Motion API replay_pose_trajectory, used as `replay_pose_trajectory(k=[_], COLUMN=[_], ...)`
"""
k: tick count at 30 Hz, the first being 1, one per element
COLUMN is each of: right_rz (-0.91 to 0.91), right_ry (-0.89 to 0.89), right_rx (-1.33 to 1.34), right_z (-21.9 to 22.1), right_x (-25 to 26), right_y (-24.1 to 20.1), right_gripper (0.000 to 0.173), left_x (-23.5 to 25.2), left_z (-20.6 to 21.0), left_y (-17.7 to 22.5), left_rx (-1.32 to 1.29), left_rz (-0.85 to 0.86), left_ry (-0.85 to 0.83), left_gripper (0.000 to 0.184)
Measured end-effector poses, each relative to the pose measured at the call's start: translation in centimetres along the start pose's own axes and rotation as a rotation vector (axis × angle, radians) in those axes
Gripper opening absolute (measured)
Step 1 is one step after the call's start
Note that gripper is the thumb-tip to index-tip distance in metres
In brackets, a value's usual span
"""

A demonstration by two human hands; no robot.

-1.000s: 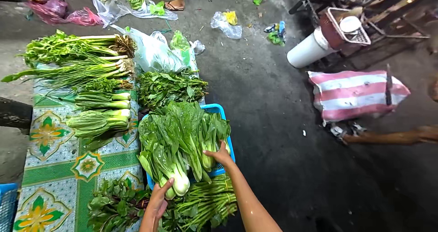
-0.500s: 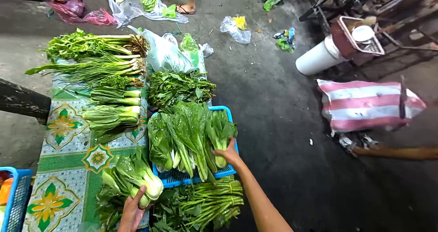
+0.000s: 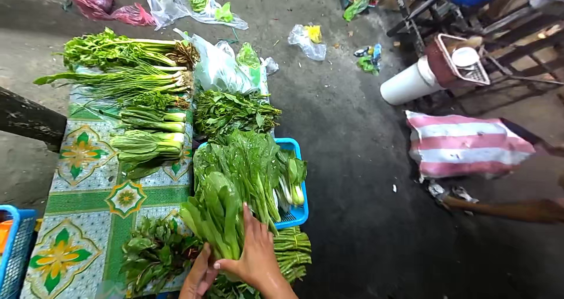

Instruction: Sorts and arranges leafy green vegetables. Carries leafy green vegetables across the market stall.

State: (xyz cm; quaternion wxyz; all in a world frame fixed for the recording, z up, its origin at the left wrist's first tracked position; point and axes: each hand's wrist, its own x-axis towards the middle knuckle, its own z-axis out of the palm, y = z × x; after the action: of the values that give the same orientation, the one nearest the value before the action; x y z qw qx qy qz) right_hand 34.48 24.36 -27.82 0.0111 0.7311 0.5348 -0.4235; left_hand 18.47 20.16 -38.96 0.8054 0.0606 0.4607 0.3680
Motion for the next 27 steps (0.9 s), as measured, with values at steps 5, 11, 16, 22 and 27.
replay_pose_trajectory(k=[5, 11, 16, 22, 27], right_rz=[-0.006, -0.118, -0.326, -0.069, 0.514], right_ry=[-0.084, -0.104, -0.079, 0.248, 0.335], right_rx=[-0.143, -0.073, 0.078, 0.518, 0.230], right_z=[0.0, -1.4, -1.7, -6.9, -5.1], right_x=[-0.2, -3.8, -5.4, 1.3, 13.1], right_y=[-1.0, -2.5, -1.9, 6.9, 18.6], right_gripper=[0.132, 0.095, 0.074, 0.066, 0.093], left_x=[0.3, 0.8, -0.4, -1.3, -2.1], left_z=[-0.2, -0.1, 0.4, -0.5, -0.2], left_y=[0.6, 1.1, 1.4, 1.9, 4.3], left_rx=[-0.019, -0.130, -0.266, -0.162, -0.106], left_rz=[-0.020, 0.160, 0.297, 0.304, 0.648], left_ry=[-0.180, -0.295, -0.075, 0.364, -0.098], left_gripper=[0.078, 0.050, 0.045, 0.047, 0.037])
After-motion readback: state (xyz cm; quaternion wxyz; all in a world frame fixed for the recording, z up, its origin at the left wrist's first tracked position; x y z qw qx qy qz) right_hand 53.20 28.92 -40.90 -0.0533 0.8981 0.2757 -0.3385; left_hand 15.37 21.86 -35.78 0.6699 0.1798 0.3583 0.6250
